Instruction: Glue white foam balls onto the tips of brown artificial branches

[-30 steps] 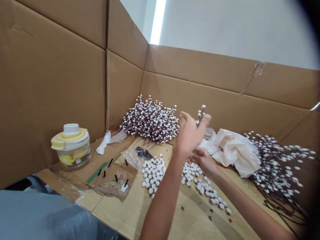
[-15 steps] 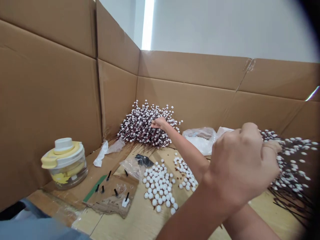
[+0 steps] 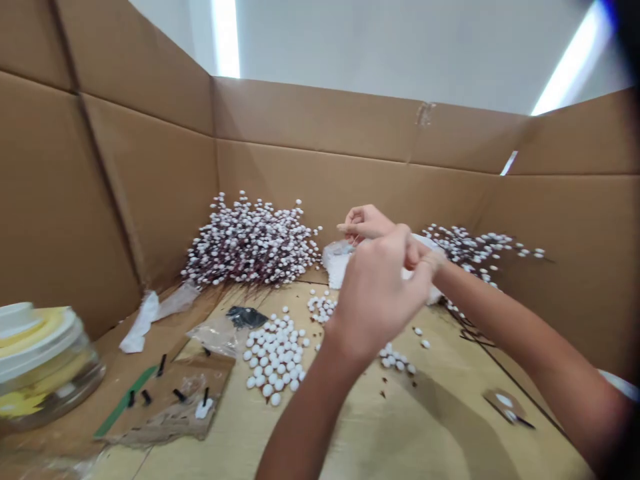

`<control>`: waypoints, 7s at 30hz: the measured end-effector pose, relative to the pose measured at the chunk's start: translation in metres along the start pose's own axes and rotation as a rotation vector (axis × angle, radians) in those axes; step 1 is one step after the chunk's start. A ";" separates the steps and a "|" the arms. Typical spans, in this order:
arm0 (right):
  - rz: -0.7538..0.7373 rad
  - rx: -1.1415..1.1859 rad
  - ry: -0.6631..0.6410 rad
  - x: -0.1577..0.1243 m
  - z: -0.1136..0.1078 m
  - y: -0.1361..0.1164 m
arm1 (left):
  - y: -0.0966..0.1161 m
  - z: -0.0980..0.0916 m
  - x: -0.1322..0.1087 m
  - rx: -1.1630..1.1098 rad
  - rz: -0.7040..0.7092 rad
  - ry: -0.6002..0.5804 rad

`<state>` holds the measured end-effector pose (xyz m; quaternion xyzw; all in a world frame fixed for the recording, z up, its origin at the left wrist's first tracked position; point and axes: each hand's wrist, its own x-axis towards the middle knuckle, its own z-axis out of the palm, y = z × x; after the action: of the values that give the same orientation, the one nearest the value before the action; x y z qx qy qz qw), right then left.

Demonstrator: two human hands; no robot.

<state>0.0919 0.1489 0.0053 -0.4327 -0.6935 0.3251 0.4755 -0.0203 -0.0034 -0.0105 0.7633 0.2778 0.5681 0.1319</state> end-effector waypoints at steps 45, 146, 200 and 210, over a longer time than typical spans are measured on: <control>0.108 -0.303 0.607 -0.111 -0.209 0.076 | -0.023 0.059 0.023 0.186 -0.139 -0.355; -0.014 0.204 0.195 -0.233 -0.011 0.161 | -0.094 0.139 -0.132 -0.456 -0.461 -0.236; 0.447 -0.121 0.328 -0.346 -0.177 0.179 | -0.097 0.148 -0.133 -0.374 -0.432 -0.389; 0.380 0.470 0.307 -0.335 -0.159 0.121 | -0.097 0.147 -0.133 -0.382 -0.429 -0.394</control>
<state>0.3343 -0.0995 -0.1720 -0.4767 -0.4269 0.4896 0.5922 0.0650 0.0151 -0.2135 0.7440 0.2900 0.4109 0.4399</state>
